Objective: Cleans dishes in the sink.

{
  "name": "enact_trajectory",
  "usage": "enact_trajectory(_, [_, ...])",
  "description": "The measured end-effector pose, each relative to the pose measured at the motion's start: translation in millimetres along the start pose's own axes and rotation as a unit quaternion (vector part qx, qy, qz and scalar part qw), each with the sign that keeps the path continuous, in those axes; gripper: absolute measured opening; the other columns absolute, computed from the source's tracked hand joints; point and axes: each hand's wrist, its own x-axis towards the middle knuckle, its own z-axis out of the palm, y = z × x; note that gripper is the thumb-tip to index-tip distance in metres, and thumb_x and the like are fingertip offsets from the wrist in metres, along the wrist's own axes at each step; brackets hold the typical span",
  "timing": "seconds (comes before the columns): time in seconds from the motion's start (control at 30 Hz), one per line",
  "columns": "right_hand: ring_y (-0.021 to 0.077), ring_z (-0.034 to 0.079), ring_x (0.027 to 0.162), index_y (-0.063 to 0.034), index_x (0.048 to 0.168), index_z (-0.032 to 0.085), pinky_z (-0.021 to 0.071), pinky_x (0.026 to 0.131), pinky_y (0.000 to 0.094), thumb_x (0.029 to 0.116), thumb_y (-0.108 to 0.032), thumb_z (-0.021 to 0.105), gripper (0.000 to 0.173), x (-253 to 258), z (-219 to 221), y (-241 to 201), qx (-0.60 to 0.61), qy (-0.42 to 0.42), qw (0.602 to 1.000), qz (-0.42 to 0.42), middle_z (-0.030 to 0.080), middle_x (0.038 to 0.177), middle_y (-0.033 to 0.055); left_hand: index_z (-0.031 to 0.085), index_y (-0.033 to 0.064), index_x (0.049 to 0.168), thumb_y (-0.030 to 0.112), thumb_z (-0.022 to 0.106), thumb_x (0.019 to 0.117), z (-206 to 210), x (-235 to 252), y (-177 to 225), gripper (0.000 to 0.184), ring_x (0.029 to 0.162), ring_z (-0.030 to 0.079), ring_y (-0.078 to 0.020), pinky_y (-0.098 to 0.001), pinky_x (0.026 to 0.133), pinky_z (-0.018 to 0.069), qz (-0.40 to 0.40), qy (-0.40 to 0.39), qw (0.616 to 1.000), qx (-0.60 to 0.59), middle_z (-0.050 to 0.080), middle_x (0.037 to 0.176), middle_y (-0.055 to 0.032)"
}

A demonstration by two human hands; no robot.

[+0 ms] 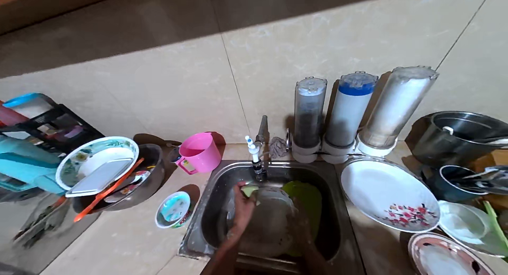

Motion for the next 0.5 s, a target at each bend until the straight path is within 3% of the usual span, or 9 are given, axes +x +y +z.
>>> enact_trajectory(0.03, [0.0386, 0.048, 0.139, 0.0049, 0.154, 0.037, 0.0376, 0.116, 0.0494, 0.1, -0.012, 0.058, 0.06, 0.6, -2.5, -3.9, 0.013, -0.032, 0.998, 0.046, 0.047, 0.151, 0.0276, 0.033, -0.0096, 0.141, 0.001, 0.066, 0.0939, 0.8, 0.1, -3.5, 0.059, 0.096, 0.067, -0.0236, -0.0386, 0.084, 0.0577, -0.06, 0.017, 0.997, -0.042, 0.059, 0.117, -0.0252])
enact_trajectory(0.1, [0.0364, 0.046, 0.14, 0.0006, 0.156, 0.034, 0.0381, 0.115, 0.0495, 0.0996, -0.016, 0.061, 0.065, 3.5, -2.9, -8.1, 0.036, -0.079, 0.988, 0.124, 0.045, 0.153, 0.0258, 0.037, -0.0084, 0.14, 0.003, 0.059, 0.1, 14.4, -4.9, -12.4, 0.047, 0.096, 0.065, -0.021, -0.0376, 0.083, 0.0565, -0.12, 0.007, 0.987, -0.102, 0.059, 0.118, -0.0231])
enact_trajectory(0.17, [0.0367, 0.049, 0.137, 0.0016, 0.156, 0.034, 0.0418, 0.111, 0.0496, 0.0971, -0.01, 0.063, 0.066, 4.5, 1.2, -7.0, 0.06, -0.09, 0.985, 0.133, 0.046, 0.151, 0.027, 0.046, -0.0099, 0.132, 0.003, 0.055, 0.1016, 41.1, -13.0, -24.6, 0.035, 0.089, 0.066, -0.0158, -0.0343, 0.08, 0.0573, -0.122, -0.015, 0.983, -0.137, 0.063, 0.109, -0.0182])
enact_trajectory(0.23, [0.036, 0.051, 0.134, 0.0034, 0.154, 0.036, 0.0444, 0.109, 0.049, 0.0956, -0.008, 0.062, 0.065, 6.7, 5.3, -0.7, 0.06, -0.107, 0.987, 0.105, 0.047, 0.15, 0.0276, 0.05, -0.0119, 0.129, 0.002, 0.055, 0.1003, 68.9, -24.3, -43.2, 0.033, 0.091, 0.067, -0.0133, -0.031, 0.084, 0.057, -0.079, -0.05, 0.985, -0.146, 0.065, 0.108, -0.0174])
enact_trajectory(0.3, [0.0344, 0.055, 0.128, 0.005, 0.151, 0.038, 0.0462, 0.106, 0.0471, 0.0959, -0.006, 0.064, 0.062, 4.7, 3.9, -5.6, 0.058, -0.123, 0.984, 0.114, 0.051, 0.144, 0.0283, 0.054, -0.0119, 0.129, 0.007, 0.053, 0.1016, 81.4, -32.4, -64.8, 0.034, 0.104, 0.066, -0.0185, -0.034, 0.093, 0.0554, -0.033, -0.106, 0.989, -0.093, 0.064, 0.119, -0.0222])
enact_trajectory(0.37, [0.0343, 0.055, 0.127, 0.0028, 0.153, 0.035, 0.0475, 0.105, 0.0475, 0.0942, -0.006, 0.064, 0.067, 5.6, 0.7, -8.6, 0.045, -0.128, 0.98, 0.148, 0.051, 0.144, 0.0275, 0.064, -0.0094, 0.123, 0.007, 0.057, 0.099, 80.3, -23.0, -78.8, 0.03, 0.127, 0.056, -0.0308, -0.0392, 0.106, 0.0487, 0.012, -0.109, 0.994, -0.012, 0.051, 0.141, -0.0304])
enact_trajectory(0.43, [0.0359, 0.05, 0.135, 0.0022, 0.155, 0.034, 0.0446, 0.109, 0.049, 0.0925, -0.002, 0.066, 0.07, 5.2, 1.3, -14.4, 0.049, -0.114, 0.977, 0.171, 0.046, 0.15, 0.0274, 0.07, -0.0096, 0.115, 0.006, 0.07, 0.0907, 74.4, -5.2, -89.5, 0.029, 0.124, 0.055, -0.0428, -0.0455, 0.103, 0.0503, 0.031, -0.026, 0.997, 0.067, 0.049, 0.138, -0.0378])
enact_trajectory(0.47, [0.0365, 0.049, 0.135, 0.0022, 0.155, 0.033, 0.045, 0.108, 0.0494, 0.092, -0.001, 0.066, 0.071, 4.4, 2.3, -17.2, 0.053, -0.111, 0.976, 0.179, 0.045, 0.151, 0.0277, 0.067, -0.012, 0.117, 0.009, 0.073, 0.0892, 72.0, 1.1, -90.7, 0.035, 0.118, 0.057, -0.0455, -0.0492, 0.1, 0.0507, 0.002, 0.007, 0.996, 0.088, 0.052, 0.132, -0.0385])
enact_trajectory(0.5, [0.0367, 0.05, 0.134, 0.0017, 0.156, 0.031, 0.0462, 0.107, 0.0496, 0.0931, 0.0, 0.065, 0.072, 3.2, 1.5, -23.5, 0.058, -0.12, 0.972, 0.194, 0.044, 0.151, 0.0277, 0.062, -0.0135, 0.119, 0.01, 0.073, 0.0918, 72.6, 3.5, -87.6, 0.037, 0.107, 0.061, -0.0405, -0.0468, 0.093, 0.0527, -0.038, 0.019, 0.995, 0.085, 0.057, 0.122, -0.0346])
